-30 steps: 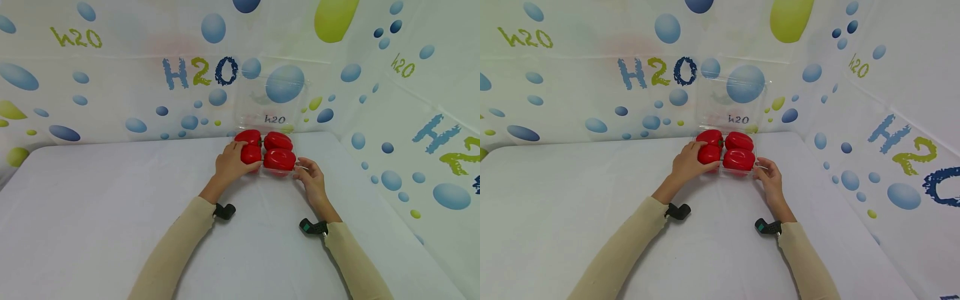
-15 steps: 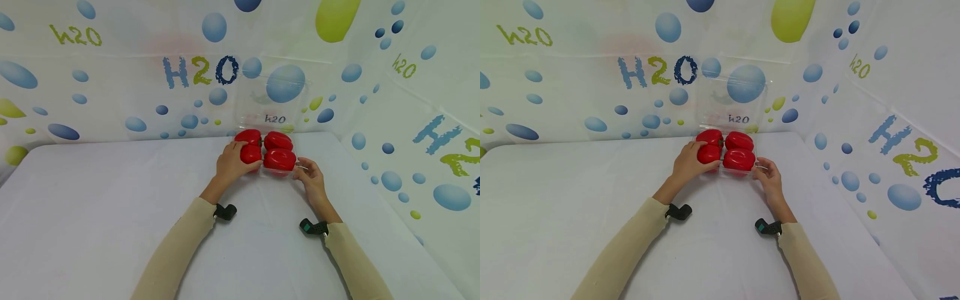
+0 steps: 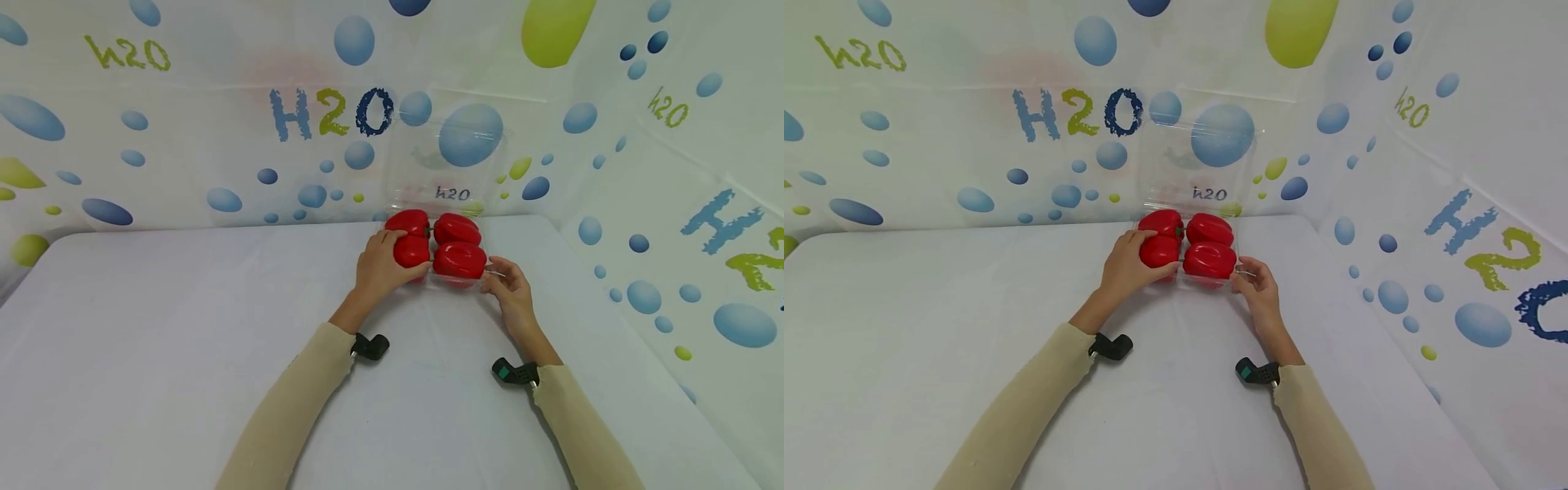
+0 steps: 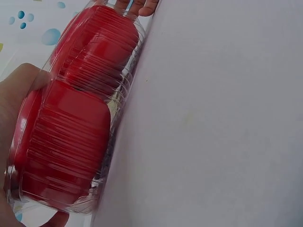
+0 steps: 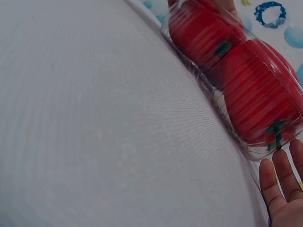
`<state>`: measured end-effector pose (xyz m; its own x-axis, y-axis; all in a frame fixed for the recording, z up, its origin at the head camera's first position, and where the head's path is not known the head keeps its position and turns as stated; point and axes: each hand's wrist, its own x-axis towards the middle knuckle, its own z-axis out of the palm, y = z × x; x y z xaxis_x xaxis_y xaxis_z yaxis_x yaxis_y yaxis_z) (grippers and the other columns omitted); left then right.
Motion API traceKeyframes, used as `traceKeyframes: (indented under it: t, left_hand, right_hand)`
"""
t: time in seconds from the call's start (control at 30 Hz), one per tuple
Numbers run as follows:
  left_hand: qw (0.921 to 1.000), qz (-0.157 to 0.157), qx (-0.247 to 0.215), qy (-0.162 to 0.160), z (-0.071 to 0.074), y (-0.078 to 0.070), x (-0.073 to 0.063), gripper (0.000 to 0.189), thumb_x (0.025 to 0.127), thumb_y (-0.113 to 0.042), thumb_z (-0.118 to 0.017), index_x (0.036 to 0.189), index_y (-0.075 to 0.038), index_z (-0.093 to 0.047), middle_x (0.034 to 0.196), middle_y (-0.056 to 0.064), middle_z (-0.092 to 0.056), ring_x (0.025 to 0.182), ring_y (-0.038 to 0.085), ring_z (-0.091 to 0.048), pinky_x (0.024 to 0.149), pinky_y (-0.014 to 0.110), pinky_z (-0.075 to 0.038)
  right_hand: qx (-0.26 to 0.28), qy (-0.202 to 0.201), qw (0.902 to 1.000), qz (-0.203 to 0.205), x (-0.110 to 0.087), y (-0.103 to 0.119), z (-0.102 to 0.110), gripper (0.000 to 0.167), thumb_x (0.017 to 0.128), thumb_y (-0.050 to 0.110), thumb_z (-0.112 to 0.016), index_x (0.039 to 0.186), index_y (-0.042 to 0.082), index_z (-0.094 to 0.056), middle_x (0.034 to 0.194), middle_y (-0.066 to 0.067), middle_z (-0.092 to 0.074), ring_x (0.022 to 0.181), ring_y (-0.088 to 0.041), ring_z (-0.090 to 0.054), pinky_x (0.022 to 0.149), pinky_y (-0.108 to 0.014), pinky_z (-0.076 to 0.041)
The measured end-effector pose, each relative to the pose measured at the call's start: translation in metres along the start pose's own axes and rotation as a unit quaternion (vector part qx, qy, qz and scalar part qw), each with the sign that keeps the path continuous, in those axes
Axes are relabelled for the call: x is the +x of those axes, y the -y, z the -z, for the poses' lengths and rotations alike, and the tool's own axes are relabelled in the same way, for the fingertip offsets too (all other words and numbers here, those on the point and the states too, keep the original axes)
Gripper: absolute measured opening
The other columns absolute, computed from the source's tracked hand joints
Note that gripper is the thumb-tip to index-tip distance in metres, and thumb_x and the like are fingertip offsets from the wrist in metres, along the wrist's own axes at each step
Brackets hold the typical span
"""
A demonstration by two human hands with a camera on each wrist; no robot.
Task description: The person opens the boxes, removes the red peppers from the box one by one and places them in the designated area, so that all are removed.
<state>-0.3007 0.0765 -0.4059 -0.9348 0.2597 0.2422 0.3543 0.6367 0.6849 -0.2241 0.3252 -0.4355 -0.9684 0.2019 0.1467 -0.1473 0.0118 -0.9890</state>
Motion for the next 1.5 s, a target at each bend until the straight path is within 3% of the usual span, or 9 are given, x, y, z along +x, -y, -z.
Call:
traceKeyframes:
  t: [0.47, 1.5]
  left_hand:
    - [0.9994, -0.013, -0.015, -0.027, -0.0023, 0.0015, -0.0017, 0.074, 0.074, -0.047, -0.076, 0.134, -0.012, -0.051, 0.133, 0.011, -0.051, 0.122, 0.029, -0.047, 0.090, 0.049, -0.053]
    - [0.9963, -0.012, -0.076, -0.038, -0.0018, 0.0029, -0.0019, 0.073, 0.071, -0.039, -0.082, 0.131, -0.011, -0.051, 0.131, 0.011, -0.050, 0.124, 0.028, -0.045, 0.090, 0.047, -0.054]
  right_hand:
    - [-0.008, 0.004, 1.0000, -0.002, -0.0011, 0.0022, -0.0015, 0.043, 0.096, 0.013, -0.062, 0.135, 0.005, -0.045, 0.118, -0.002, -0.053, 0.094, -0.011, -0.059, 0.080, -0.021, -0.055]
    - [0.005, 0.006, 1.0000, 0.003, -0.0003, 0.0001, -0.0017, 0.040, 0.096, 0.012, -0.062, 0.134, 0.009, -0.048, 0.117, -0.001, -0.055, 0.093, -0.011, -0.060, 0.079, -0.022, -0.055]
